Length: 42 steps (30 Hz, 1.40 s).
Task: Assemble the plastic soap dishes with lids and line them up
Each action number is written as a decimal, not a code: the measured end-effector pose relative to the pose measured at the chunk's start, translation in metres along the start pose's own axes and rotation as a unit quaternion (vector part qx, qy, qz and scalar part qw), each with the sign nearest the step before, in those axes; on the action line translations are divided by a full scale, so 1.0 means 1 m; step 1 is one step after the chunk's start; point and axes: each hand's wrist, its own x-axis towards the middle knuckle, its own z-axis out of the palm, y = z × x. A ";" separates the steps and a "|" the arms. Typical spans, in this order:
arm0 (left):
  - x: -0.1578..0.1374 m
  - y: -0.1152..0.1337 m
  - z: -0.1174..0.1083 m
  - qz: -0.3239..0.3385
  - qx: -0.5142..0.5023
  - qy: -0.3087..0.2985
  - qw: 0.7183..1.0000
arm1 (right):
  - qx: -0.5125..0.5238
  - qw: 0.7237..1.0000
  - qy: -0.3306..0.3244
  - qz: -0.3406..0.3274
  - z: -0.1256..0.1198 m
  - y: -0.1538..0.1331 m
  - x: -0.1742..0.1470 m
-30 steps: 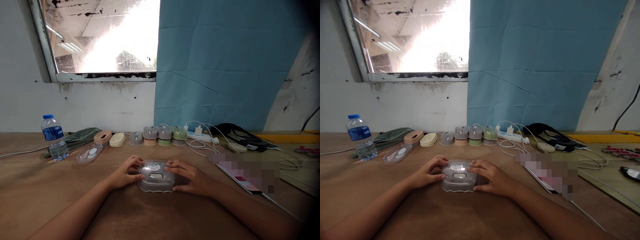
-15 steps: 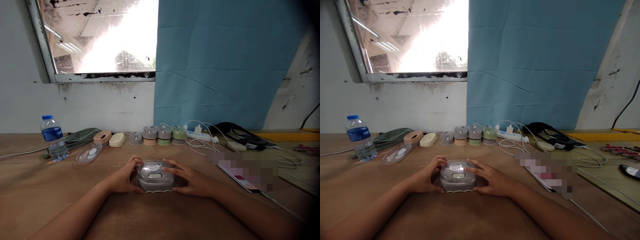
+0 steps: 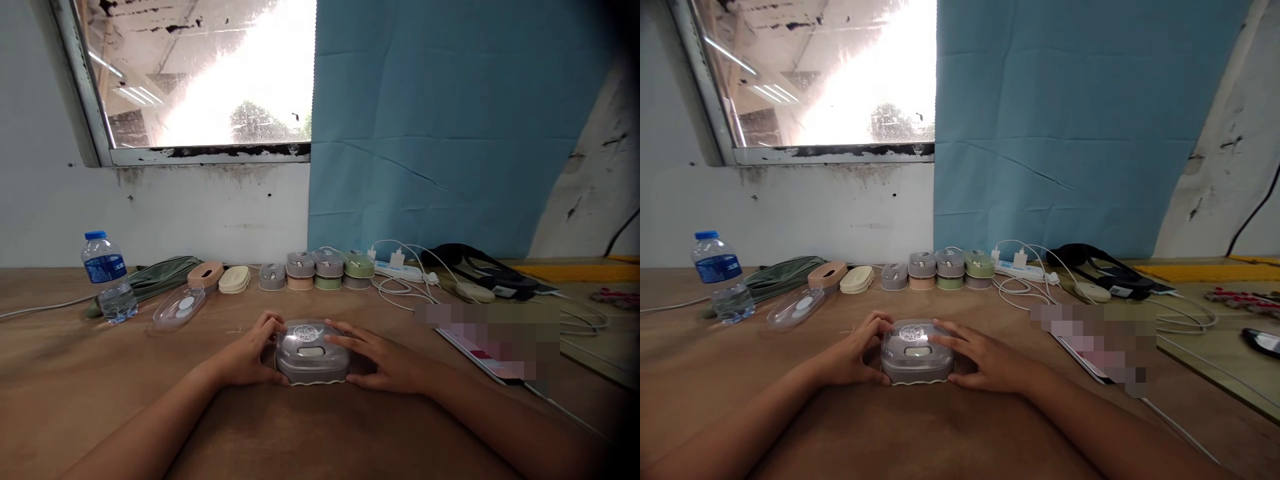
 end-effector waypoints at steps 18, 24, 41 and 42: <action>-0.001 -0.005 0.000 0.025 -0.040 0.001 0.999 | -0.029 0.997 0.036 -0.059 -0.003 0.002 0.002; 0.004 -0.030 0.003 -0.099 -0.103 0.186 0.972 | -0.076 0.985 0.087 -0.126 0.001 0.002 0.001; 0.011 -0.056 -0.012 -0.294 -0.284 0.599 0.688 | 0.116 0.978 0.174 -0.007 0.074 -0.041 0.129; 0.010 -0.057 -0.014 -0.289 -0.278 0.614 0.680 | 0.119 0.976 0.183 -0.012 0.076 -0.040 0.135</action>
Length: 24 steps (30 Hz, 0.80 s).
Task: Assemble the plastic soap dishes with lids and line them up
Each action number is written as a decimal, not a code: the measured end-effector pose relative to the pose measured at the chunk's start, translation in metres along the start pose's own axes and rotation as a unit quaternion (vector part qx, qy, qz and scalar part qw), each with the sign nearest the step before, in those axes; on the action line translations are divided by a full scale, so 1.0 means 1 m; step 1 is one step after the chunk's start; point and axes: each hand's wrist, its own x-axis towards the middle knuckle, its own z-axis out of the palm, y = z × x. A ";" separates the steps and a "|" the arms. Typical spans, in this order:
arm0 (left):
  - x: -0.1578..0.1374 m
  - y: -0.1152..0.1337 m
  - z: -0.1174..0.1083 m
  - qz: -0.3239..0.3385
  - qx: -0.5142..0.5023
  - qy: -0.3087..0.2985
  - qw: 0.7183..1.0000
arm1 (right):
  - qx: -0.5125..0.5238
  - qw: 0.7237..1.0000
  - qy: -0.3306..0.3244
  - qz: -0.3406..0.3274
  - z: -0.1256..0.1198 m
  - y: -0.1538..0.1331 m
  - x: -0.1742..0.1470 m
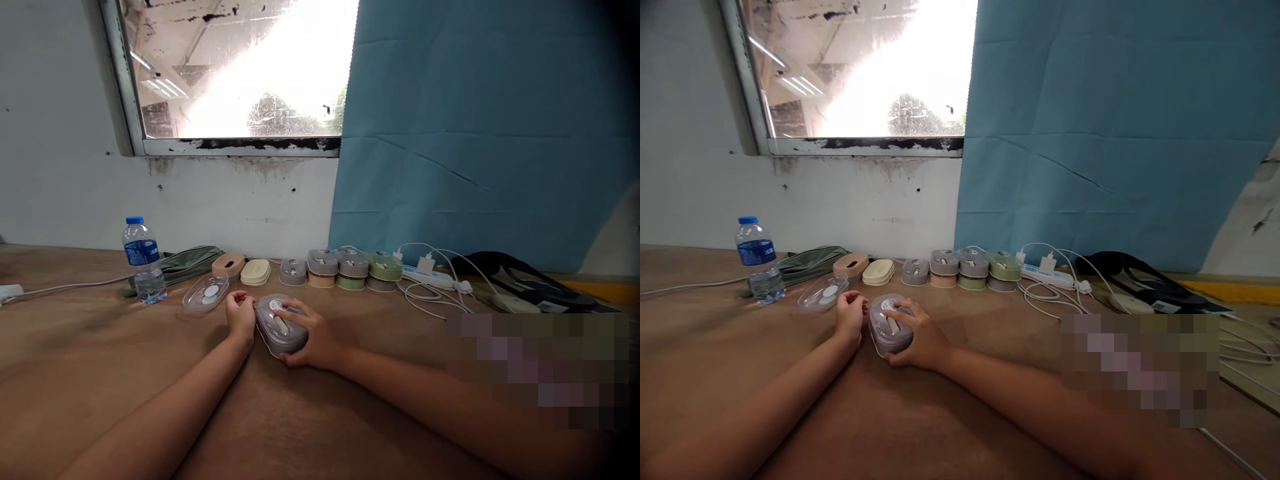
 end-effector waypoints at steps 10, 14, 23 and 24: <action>0.013 -0.002 -0.004 0.044 -0.026 0.047 0.998 | -0.250 0.966 0.011 -0.066 -0.012 0.038 0.084; 0.012 -0.004 -0.003 0.042 -0.017 0.036 0.998 | -0.298 0.954 0.017 0.002 -0.017 0.064 0.123; 0.014 -0.008 -0.003 0.037 -0.002 0.033 0.999 | -0.374 0.920 0.023 0.117 -0.021 0.086 0.149; 0.014 -0.009 -0.002 0.038 -0.002 0.034 0.999 | -0.377 0.919 0.017 0.113 -0.022 0.083 0.150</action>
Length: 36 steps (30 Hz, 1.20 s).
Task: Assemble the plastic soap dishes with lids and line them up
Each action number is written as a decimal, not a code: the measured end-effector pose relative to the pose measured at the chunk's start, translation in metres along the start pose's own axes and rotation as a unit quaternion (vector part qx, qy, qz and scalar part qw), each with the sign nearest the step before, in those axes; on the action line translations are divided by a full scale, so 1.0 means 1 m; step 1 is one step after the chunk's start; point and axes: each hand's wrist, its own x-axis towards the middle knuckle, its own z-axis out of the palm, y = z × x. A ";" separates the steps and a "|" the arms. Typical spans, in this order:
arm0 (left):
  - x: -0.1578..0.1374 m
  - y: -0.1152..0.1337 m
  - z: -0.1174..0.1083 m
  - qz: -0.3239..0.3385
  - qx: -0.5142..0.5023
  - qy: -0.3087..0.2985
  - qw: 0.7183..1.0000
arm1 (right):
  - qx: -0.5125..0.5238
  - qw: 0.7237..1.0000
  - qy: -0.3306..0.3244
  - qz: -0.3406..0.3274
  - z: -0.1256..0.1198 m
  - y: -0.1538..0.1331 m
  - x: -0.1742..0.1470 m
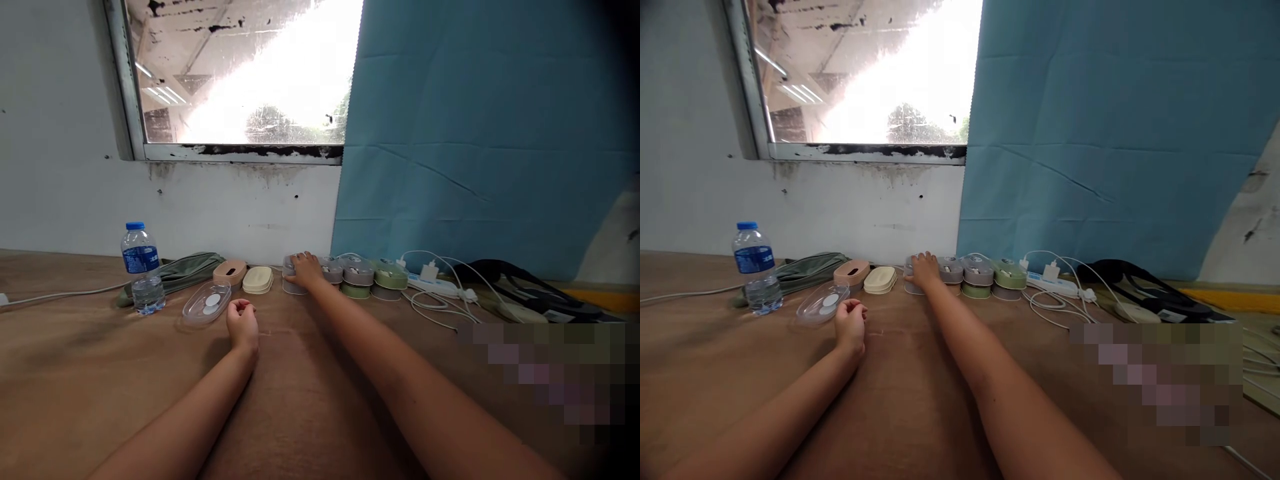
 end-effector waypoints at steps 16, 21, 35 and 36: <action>0.008 0.002 -0.003 0.072 0.027 0.011 0.997 | 0.071 0.990 -0.079 -0.094 0.043 -0.089 -0.022; 0.024 0.014 -0.014 0.151 0.065 0.040 0.985 | 0.127 0.984 -0.058 -0.108 0.040 -0.078 -0.027; 0.052 0.022 -0.038 0.271 0.172 0.027 0.947 | 0.248 0.909 -0.093 -0.321 -0.041 0.020 -0.158; 0.051 0.021 -0.038 0.275 0.179 0.017 0.944 | 0.249 0.908 -0.097 -0.324 -0.049 0.030 -0.171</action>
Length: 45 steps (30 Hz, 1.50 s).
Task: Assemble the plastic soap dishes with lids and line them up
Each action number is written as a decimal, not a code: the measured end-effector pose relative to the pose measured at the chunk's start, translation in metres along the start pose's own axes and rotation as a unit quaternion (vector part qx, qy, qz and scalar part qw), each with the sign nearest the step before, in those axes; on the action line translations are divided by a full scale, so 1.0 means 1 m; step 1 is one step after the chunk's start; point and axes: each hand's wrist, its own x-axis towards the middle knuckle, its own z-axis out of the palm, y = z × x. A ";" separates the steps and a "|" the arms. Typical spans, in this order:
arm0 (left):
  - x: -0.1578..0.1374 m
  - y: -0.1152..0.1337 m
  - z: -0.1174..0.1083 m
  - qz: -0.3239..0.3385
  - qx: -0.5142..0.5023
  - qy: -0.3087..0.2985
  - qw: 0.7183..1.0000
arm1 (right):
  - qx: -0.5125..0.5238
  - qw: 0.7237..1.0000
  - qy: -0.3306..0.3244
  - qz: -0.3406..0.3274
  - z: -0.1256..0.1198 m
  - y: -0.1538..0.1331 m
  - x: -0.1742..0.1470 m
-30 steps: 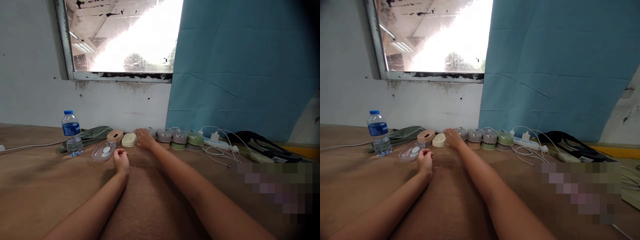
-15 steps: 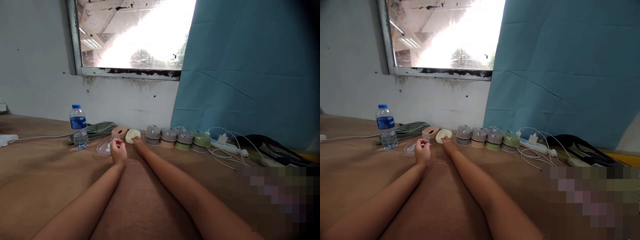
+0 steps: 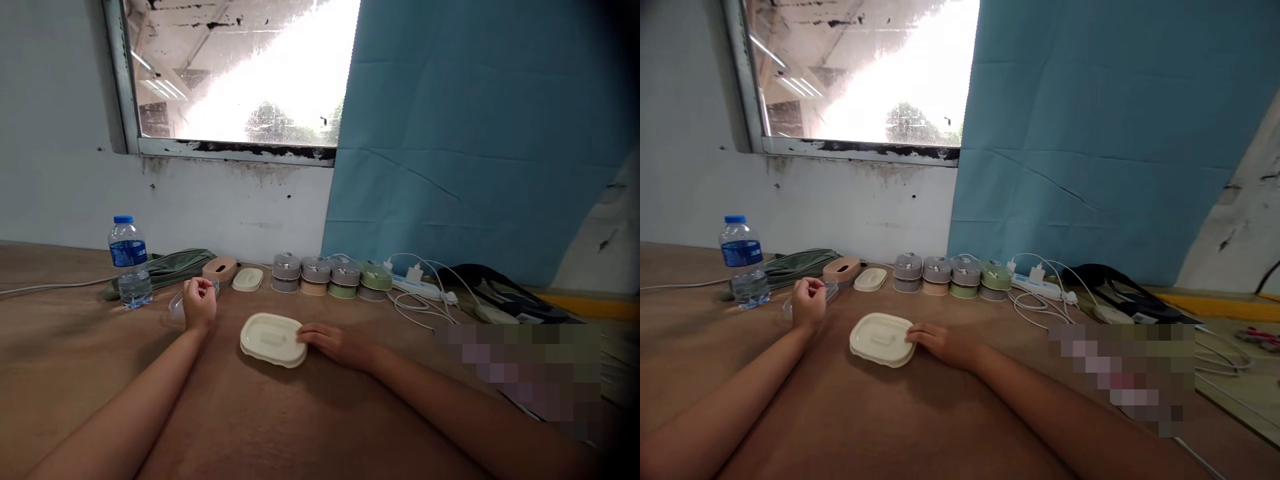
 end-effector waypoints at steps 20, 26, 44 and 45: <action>-0.031 0.016 0.014 0.395 0.384 -0.245 0.798 | -0.058 0.993 -0.021 0.104 -0.045 -0.034 -0.081; 0.003 0.008 0.049 0.376 0.488 -0.259 0.744 | -0.078 0.992 -0.021 0.100 -0.043 -0.036 -0.080; 0.056 -0.008 0.075 0.235 0.519 -0.267 0.777 | -0.077 0.989 -0.055 0.112 -0.043 -0.037 -0.078; 0.056 -0.006 0.074 0.240 0.515 -0.260 0.781 | -0.073 0.989 -0.055 0.114 -0.043 -0.037 -0.078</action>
